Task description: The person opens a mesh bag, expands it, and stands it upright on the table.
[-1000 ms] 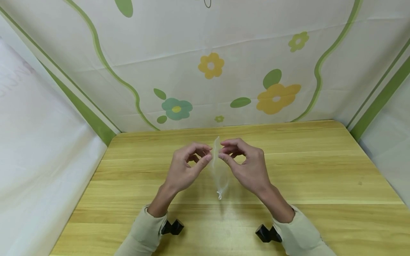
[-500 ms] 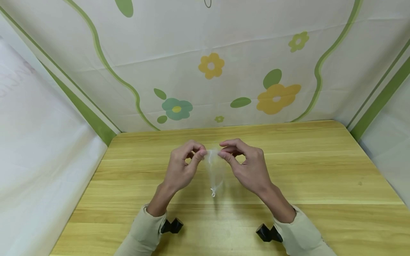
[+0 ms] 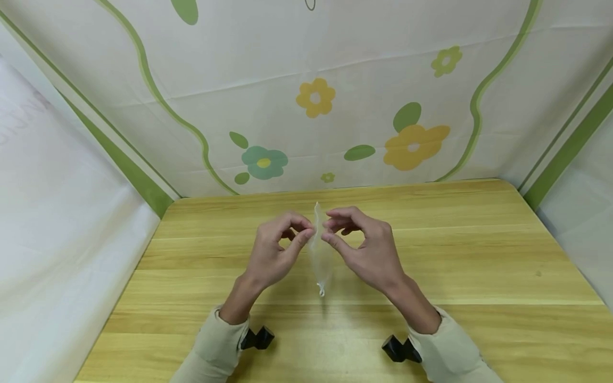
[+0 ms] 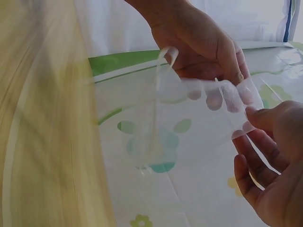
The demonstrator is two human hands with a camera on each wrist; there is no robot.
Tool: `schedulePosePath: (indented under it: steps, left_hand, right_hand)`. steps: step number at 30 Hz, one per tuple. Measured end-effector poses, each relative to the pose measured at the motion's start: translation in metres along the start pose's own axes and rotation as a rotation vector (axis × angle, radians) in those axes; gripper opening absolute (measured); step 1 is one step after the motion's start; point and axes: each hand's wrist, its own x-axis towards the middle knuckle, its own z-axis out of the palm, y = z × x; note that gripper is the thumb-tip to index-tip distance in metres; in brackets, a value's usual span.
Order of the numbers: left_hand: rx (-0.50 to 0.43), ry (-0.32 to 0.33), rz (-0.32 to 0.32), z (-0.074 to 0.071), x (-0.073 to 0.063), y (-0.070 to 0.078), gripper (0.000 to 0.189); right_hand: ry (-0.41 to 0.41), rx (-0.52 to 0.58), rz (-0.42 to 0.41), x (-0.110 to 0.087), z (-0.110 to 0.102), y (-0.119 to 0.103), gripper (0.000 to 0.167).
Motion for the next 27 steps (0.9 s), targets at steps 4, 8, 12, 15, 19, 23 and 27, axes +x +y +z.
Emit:
schedulePosePath:
  steps: [4,8,12,15,19,23,27]
  left_hand:
    - [-0.032,-0.013,-0.006,0.0020,-0.0005,0.0011,0.011]
    - [-0.041,-0.004,-0.020,0.0030,-0.0006,0.0008,0.010]
    - [-0.027,0.005,-0.029,0.0025,-0.0007,0.0018,0.005]
    - [-0.018,0.003,-0.037,0.0022,-0.0010,0.0024,0.005]
    - [0.002,0.006,-0.028,0.0019,-0.0012,0.0012,0.006]
    - [0.033,0.032,-0.003,0.0005,-0.0011,-0.0012,0.016]
    - [0.041,0.053,0.017,-0.0012,-0.0005,-0.0031,0.031]
  right_hand:
    - [0.020,-0.005,-0.013,-0.0011,0.0013,-0.0001,0.042]
    - [0.027,-0.014,-0.017,-0.0014,0.0014,-0.0002,0.040]
    - [0.017,-0.022,-0.016,-0.0007,0.0005,0.0004,0.043]
    - [0.012,-0.034,-0.032,-0.0004,-0.0002,0.0008,0.046]
    - [0.020,-0.042,-0.047,0.0001,-0.0010,0.0001,0.041]
    - [0.034,-0.040,-0.055,0.0015,-0.0029,-0.0014,0.036]
    - [0.033,-0.046,-0.063,0.0023,-0.0048,-0.0024,0.033]
